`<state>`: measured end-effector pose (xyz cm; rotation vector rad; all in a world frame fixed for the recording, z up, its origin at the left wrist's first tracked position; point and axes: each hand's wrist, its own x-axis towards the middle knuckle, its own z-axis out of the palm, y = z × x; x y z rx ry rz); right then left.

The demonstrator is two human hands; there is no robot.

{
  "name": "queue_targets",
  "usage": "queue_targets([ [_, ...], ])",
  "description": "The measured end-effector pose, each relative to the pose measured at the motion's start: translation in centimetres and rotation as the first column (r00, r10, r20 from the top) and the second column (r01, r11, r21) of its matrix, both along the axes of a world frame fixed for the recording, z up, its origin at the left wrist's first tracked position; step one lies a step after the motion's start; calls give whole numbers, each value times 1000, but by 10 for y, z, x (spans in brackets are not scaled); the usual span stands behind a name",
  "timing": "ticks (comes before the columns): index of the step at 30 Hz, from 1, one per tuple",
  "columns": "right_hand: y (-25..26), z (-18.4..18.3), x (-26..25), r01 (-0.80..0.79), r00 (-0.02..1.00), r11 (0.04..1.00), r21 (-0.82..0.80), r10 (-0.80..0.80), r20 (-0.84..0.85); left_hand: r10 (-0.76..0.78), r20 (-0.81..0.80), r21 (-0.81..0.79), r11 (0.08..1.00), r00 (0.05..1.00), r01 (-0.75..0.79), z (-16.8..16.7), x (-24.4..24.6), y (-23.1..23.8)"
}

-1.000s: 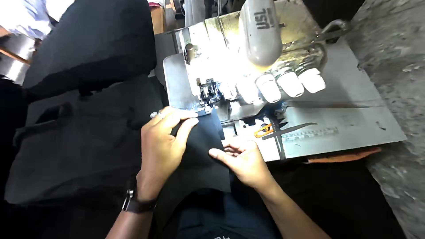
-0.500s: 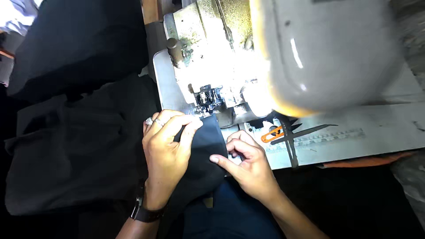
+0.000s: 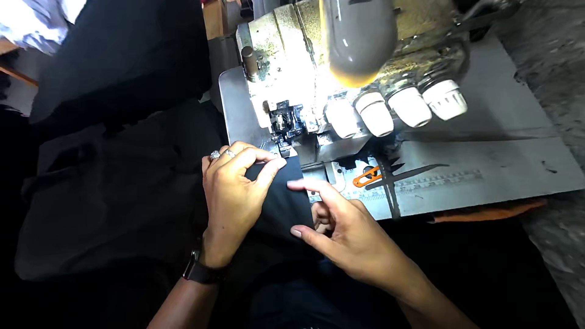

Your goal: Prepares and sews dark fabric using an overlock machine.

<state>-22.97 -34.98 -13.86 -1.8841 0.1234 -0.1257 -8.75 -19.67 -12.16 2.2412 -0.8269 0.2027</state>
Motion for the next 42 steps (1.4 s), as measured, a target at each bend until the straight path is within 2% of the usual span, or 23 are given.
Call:
queue_targets([
  [4,-6,4,5,-65,989,995,81,75,-129,64,39,3,998,997,-64,-9,-8,-7],
  [10,-7,-8,17,78,993,988,136,-65,-96,72,68,64,995,995,-76,-11,7,-19],
  [17,-2,-9,14,134,988,956,261,-108,-111,58,65,60,996,996,-62,-12,10,-17],
  [22,6,-14,-13,159,985,924,348,-126,-116,34,98,89,995,995,-43,-11,11,-17],
  [26,15,-16,-47,185,971,868,460,-88,-224,-173,-55,133,975,983,179,20,47,29],
  [27,18,-17,-55,192,967,860,473,-83,-242,-227,-138,169,954,964,249,25,55,43],
  [29,23,-16,-61,217,962,845,489,-102,-252,-282,-287,220,910,915,350,27,63,60],
  [30,25,-16,-61,229,962,839,494,-119,-245,-283,-308,219,908,908,358,27,61,67],
  [32,27,-15,-59,254,961,834,491,-160,-225,-193,-145,259,939,970,226,36,43,74],
  [34,30,-13,-64,285,954,831,478,-198,-225,-114,49,274,957,992,96,43,-5,80],
  [35,31,-12,-66,291,953,830,477,-206,-222,-116,95,229,969,989,92,43,-33,82],
  [37,31,-6,-69,291,954,824,486,-208,-218,-209,94,96,975,973,200,29,-83,80],
  [39,31,0,-71,281,957,829,484,-200,-212,-270,86,88,961,959,262,2,-118,69],
  [42,34,11,-73,269,959,833,483,-185,-216,-196,207,75,980,959,184,-36,-135,46],
])
